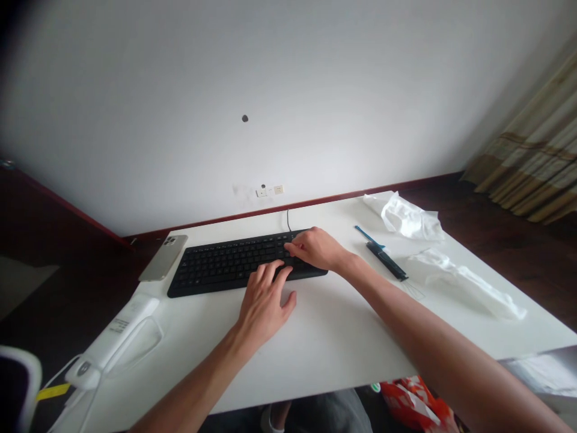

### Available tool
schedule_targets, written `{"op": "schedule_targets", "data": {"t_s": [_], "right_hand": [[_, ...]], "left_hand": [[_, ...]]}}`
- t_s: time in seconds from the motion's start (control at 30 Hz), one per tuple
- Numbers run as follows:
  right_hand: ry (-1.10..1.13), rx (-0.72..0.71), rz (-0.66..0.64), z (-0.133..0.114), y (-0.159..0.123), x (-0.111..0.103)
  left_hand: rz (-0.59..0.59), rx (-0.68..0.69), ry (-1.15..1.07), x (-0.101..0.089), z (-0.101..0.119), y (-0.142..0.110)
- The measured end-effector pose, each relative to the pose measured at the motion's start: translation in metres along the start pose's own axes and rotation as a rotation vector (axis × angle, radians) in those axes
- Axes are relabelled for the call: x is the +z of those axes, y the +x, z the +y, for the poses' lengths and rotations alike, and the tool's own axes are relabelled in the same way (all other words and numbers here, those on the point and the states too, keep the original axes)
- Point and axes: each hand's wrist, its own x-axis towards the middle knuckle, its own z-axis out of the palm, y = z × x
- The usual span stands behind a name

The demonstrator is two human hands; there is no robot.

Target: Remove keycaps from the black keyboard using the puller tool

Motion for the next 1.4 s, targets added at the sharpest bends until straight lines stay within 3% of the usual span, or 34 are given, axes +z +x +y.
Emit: {"op": "schedule_targets", "data": {"t_s": [0.2,0.27,0.4,0.57,0.77,0.9,1.07,1.17,1.27,1.4], "right_hand": [[0.034,0.012,0.254,0.028,0.006,0.015],[0.026,0.034,0.311,0.039,0.008,0.017],[0.017,0.128,0.403,0.054,0.008,0.020],[0.099,0.250,0.382,0.063,0.009,0.025],[0.118,0.207,0.299,0.057,0.011,0.029],[0.262,0.319,0.329,0.048,0.014,0.031],[0.586,0.544,0.534,0.042,0.017,0.029],[0.751,0.627,0.586,0.045,0.015,0.016],[0.952,0.752,0.526,0.047,0.011,-0.002],[0.982,0.752,0.479,0.047,0.008,-0.017]], "left_hand": [[0.097,-0.100,0.055,0.000,-0.039,0.009],[0.082,-0.179,0.100,0.004,-0.056,0.010],[-0.020,-0.203,0.115,0.007,-0.087,0.008],[-0.073,-0.393,0.175,-0.010,-0.134,0.008],[-0.075,-0.610,0.208,-0.029,-0.186,0.012],[0.048,-0.631,0.134,-0.030,-0.193,0.014],[0.236,-0.512,-0.018,-0.032,-0.192,0.013],[0.257,-0.468,-0.043,-0.033,-0.187,0.013],[0.244,-0.443,-0.059,-0.030,-0.179,0.012],[0.231,-0.406,-0.095,-0.022,-0.171,0.009]]}}
